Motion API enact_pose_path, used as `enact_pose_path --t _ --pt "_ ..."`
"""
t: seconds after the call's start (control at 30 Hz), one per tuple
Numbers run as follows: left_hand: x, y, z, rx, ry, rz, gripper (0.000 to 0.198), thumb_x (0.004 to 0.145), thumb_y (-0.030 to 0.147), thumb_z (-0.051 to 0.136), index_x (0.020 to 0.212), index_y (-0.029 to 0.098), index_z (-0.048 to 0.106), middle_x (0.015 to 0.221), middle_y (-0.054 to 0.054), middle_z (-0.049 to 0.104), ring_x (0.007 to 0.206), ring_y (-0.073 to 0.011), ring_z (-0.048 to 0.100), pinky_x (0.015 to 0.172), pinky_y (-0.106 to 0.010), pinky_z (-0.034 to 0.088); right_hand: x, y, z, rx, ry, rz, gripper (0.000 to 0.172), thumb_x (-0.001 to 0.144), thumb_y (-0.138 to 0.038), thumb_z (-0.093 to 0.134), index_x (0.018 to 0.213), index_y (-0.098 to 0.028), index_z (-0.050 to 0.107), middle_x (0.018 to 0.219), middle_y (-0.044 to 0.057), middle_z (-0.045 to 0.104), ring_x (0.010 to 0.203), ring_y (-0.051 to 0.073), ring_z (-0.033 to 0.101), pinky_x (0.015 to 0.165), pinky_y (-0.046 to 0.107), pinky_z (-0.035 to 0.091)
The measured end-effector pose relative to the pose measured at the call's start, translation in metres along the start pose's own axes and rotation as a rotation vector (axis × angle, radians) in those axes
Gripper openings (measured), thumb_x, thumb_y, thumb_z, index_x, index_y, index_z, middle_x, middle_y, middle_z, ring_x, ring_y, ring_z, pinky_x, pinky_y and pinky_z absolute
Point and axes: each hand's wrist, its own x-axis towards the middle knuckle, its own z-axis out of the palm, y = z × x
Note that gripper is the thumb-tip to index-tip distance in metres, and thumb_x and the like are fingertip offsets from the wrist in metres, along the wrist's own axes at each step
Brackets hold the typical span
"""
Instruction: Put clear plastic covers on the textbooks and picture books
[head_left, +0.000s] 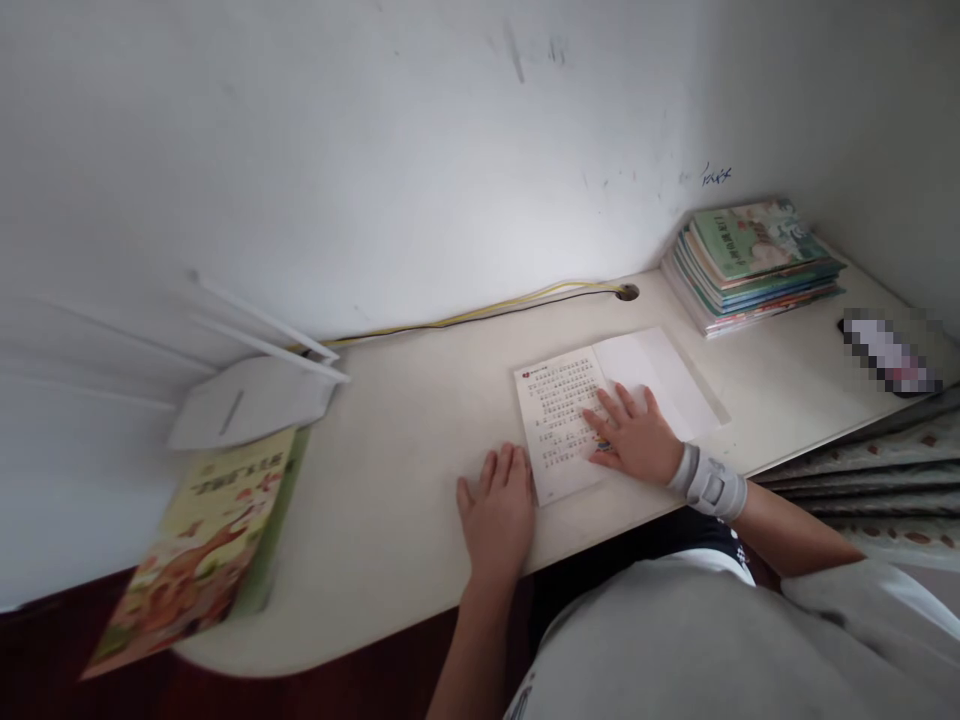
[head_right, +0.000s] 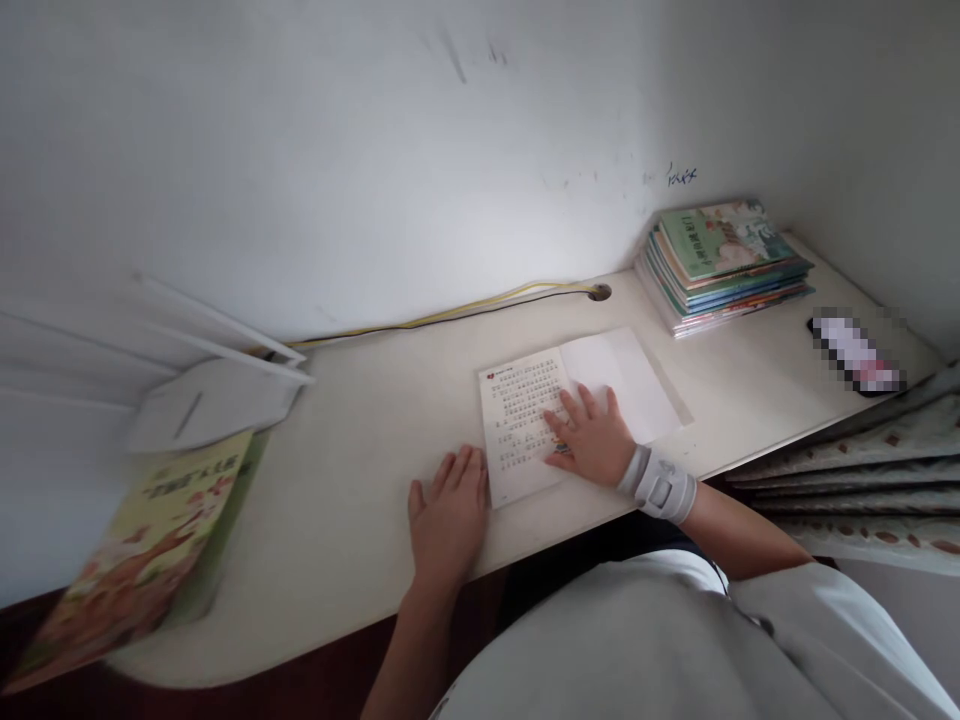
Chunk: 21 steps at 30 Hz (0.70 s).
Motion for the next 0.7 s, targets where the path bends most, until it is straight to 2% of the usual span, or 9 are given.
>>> enact_pose_path --t 0.17,0.27,0.43,0.5,0.57,0.63,0.7 --pt "0.001 0.005 -0.006 0.066 -0.081 0.007 0.048 0.089 0.016 0.028 0.131 0.024 0.049 0.142 -0.013 0.041 0.132 -0.0334 0.034 0.105 -0.063 0.018 -0.004 0.012 -0.001 -0.011 -0.018 -0.019 0.065 0.088 -0.062 0.029 0.141 -0.025 0.034 0.149 0.012 0.028 0.135 0.037 0.023 0.101 0.064 0.022" --pt "0.002 0.007 -0.009 0.076 -0.096 0.005 0.049 0.088 0.014 0.028 0.131 0.025 0.049 0.142 -0.014 0.041 0.132 -0.0341 0.034 0.104 -0.064 0.019 -0.005 0.015 0.002 -0.016 -0.014 -0.011 0.065 0.088 -0.062 0.028 0.141 -0.025 0.033 0.149 0.013 0.027 0.136 0.037 0.021 0.101 0.065 0.02" --pt "0.004 0.006 -0.008 -0.073 -0.024 0.014 0.045 0.086 0.014 0.032 0.123 0.021 0.057 0.139 -0.015 0.045 0.133 -0.0343 0.033 0.105 -0.065 0.016 -0.007 0.009 0.006 -0.018 -0.028 0.022 0.068 0.087 -0.063 0.03 0.143 -0.023 0.031 0.15 0.016 0.024 0.136 0.039 0.019 0.1 0.066 0.021" --pt "0.004 0.008 -0.006 -0.288 0.051 0.024 0.041 0.085 0.017 0.038 0.12 0.019 0.059 0.138 -0.014 0.047 0.133 -0.032 0.033 0.108 -0.06 0.018 -0.007 0.008 0.006 -0.009 -0.035 0.03 0.069 0.087 -0.063 0.029 0.143 -0.023 0.03 0.15 0.015 0.023 0.136 0.039 0.018 0.1 0.066 0.021" --pt "0.005 0.012 -0.005 -0.619 0.077 -0.019 0.041 0.083 0.021 0.044 0.122 0.02 0.056 0.139 -0.011 0.047 0.131 -0.0275 0.037 0.11 -0.052 0.025 -0.007 0.008 0.007 0.006 -0.039 0.034 0.068 0.087 -0.063 0.029 0.143 -0.024 0.029 0.151 0.014 0.022 0.137 0.039 0.018 0.1 0.066 0.02" --pt "0.007 0.016 -0.007 -1.019 0.036 -0.167 0.042 0.082 0.026 0.05 0.124 0.022 0.054 0.137 -0.009 0.049 0.127 -0.0237 0.044 0.108 -0.044 0.032 -0.007 0.009 0.007 0.022 -0.039 0.037 0.068 0.087 -0.062 0.029 0.143 -0.024 0.029 0.151 0.014 0.021 0.137 0.039 0.016 0.101 0.066 0.02" --pt "0.011 0.019 -0.014 -1.397 -0.038 -0.367 0.036 0.079 0.025 0.056 0.116 0.021 0.058 0.129 -0.008 0.056 0.122 -0.0221 0.05 0.106 -0.04 0.037 -0.008 0.01 0.008 0.038 -0.033 0.04 0.067 0.088 -0.062 0.03 0.143 -0.025 0.029 0.151 0.014 0.021 0.137 0.039 0.015 0.102 0.065 0.018"
